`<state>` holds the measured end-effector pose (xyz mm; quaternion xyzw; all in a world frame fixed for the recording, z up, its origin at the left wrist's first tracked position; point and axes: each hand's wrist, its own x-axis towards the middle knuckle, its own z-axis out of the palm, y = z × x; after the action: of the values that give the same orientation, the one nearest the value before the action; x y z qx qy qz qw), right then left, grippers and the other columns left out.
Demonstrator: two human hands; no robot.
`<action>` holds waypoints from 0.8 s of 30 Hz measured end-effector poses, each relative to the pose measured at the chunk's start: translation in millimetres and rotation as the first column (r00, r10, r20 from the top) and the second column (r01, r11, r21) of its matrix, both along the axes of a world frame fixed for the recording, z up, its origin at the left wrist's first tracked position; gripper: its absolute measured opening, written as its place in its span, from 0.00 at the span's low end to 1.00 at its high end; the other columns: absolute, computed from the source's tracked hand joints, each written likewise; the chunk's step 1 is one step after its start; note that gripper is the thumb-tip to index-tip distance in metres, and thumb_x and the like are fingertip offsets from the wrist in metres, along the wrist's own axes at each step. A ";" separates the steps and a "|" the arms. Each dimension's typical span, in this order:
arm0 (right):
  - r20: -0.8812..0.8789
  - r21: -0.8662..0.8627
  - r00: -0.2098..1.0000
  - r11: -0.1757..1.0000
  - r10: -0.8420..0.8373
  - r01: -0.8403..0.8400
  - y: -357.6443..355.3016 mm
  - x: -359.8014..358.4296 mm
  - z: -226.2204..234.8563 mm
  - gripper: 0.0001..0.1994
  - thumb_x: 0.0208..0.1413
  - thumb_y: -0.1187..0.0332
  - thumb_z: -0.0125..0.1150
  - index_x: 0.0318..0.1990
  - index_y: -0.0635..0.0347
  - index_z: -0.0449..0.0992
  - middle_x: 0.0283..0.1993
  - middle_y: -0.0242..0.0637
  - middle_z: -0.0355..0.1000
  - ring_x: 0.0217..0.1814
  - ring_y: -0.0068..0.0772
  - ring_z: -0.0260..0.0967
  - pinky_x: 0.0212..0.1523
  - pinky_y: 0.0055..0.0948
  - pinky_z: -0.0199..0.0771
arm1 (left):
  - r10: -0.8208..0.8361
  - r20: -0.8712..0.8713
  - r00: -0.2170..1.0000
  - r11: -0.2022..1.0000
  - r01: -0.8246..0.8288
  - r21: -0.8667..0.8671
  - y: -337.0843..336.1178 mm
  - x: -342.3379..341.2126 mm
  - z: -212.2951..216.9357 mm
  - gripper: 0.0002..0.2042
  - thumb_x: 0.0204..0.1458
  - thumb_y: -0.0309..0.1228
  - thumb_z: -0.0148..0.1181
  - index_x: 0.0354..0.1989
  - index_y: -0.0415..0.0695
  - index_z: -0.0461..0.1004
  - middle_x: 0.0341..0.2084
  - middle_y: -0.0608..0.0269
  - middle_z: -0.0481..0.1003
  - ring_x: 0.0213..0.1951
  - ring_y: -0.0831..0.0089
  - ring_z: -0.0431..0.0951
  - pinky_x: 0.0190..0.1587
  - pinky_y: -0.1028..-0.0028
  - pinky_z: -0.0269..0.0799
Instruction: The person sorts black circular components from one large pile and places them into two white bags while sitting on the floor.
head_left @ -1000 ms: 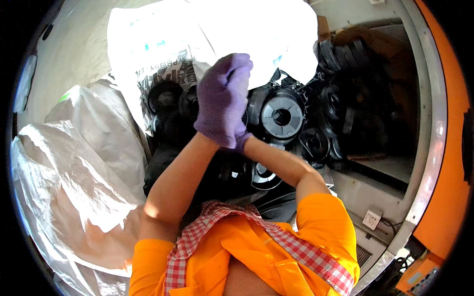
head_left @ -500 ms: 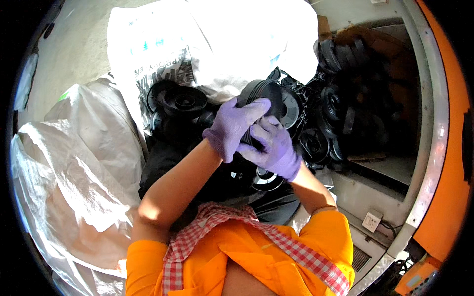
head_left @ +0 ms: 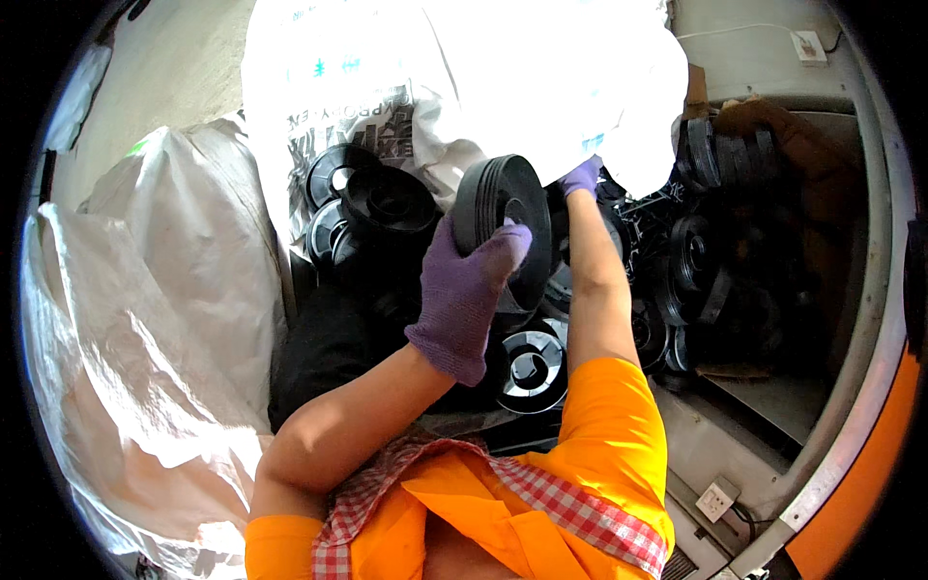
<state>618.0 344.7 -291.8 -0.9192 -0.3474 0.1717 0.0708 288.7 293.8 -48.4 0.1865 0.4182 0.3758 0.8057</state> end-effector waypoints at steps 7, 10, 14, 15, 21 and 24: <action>0.066 -0.149 0.962 0.956 0.265 -0.253 -54.9 -93.3 59.1 0.24 0.47 0.57 0.57 0.53 0.51 0.65 0.46 0.57 0.68 0.49 0.56 0.69 0.50 0.44 0.70 | 0.139 0.028 0.990 0.990 -0.140 0.034 7.3 -17.0 0.2 0.17 0.46 0.29 0.65 0.45 0.41 0.71 0.33 0.66 0.75 0.33 0.77 0.74 0.37 0.76 0.71; -0.103 -0.233 0.896 0.866 0.431 -0.443 -91.1 -95.1 71.7 0.23 0.46 0.55 0.57 0.50 0.53 0.67 0.44 0.55 0.72 0.48 0.52 0.71 0.51 0.43 0.69 | 0.161 0.069 0.984 0.983 -0.166 0.072 3.8 -25.9 2.2 0.16 0.46 0.30 0.65 0.44 0.41 0.71 0.31 0.66 0.74 0.32 0.76 0.74 0.36 0.75 0.70; 0.074 -0.390 0.820 0.773 0.568 -0.501 -135.7 -148.3 72.8 0.26 0.47 0.48 0.57 0.48 0.58 0.69 0.50 0.49 0.68 0.55 0.44 0.66 0.54 0.41 0.63 | 0.067 0.060 0.996 0.971 -0.079 0.228 -1.6 -50.2 -16.5 0.16 0.45 0.32 0.66 0.41 0.43 0.71 0.29 0.66 0.74 0.31 0.75 0.73 0.35 0.74 0.70; 0.164 -0.327 0.828 0.822 0.536 -0.467 -146.2 -156.7 65.5 0.27 0.47 0.47 0.57 0.49 0.58 0.69 0.54 0.47 0.64 0.60 0.42 0.60 0.56 0.44 0.59 | 0.071 0.011 0.997 0.976 -0.072 0.206 -7.9 -54.6 -10.7 0.17 0.43 0.32 0.67 0.42 0.43 0.71 0.29 0.67 0.74 0.31 0.74 0.73 0.35 0.72 0.71; -0.202 0.481 0.938 0.863 0.283 -0.157 -208.4 -214.0 129.1 0.28 0.36 0.52 0.72 0.39 0.63 0.67 0.44 0.47 0.67 0.45 0.46 0.67 0.45 0.36 0.68 | -0.063 -0.147 0.987 0.929 0.111 0.353 -47.2 -92.4 -36.2 0.19 0.42 0.32 0.67 0.43 0.43 0.72 0.31 0.68 0.74 0.33 0.75 0.74 0.35 0.72 0.71; -0.299 0.585 0.940 0.810 0.162 0.047 -254.1 -263.7 187.8 0.32 0.42 0.53 0.70 0.48 0.62 0.60 0.41 0.46 0.70 0.42 0.38 0.68 0.45 0.35 0.68 | -0.161 -0.093 0.983 0.912 0.184 0.367 -80.6 -115.8 -35.1 0.17 0.43 0.32 0.67 0.43 0.44 0.73 0.32 0.69 0.74 0.34 0.77 0.73 0.37 0.74 0.70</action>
<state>354.3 90.6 -104.0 -0.7987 -0.3940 0.2126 0.4020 172.9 213.2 -83.5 0.3840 0.3452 0.3702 0.7722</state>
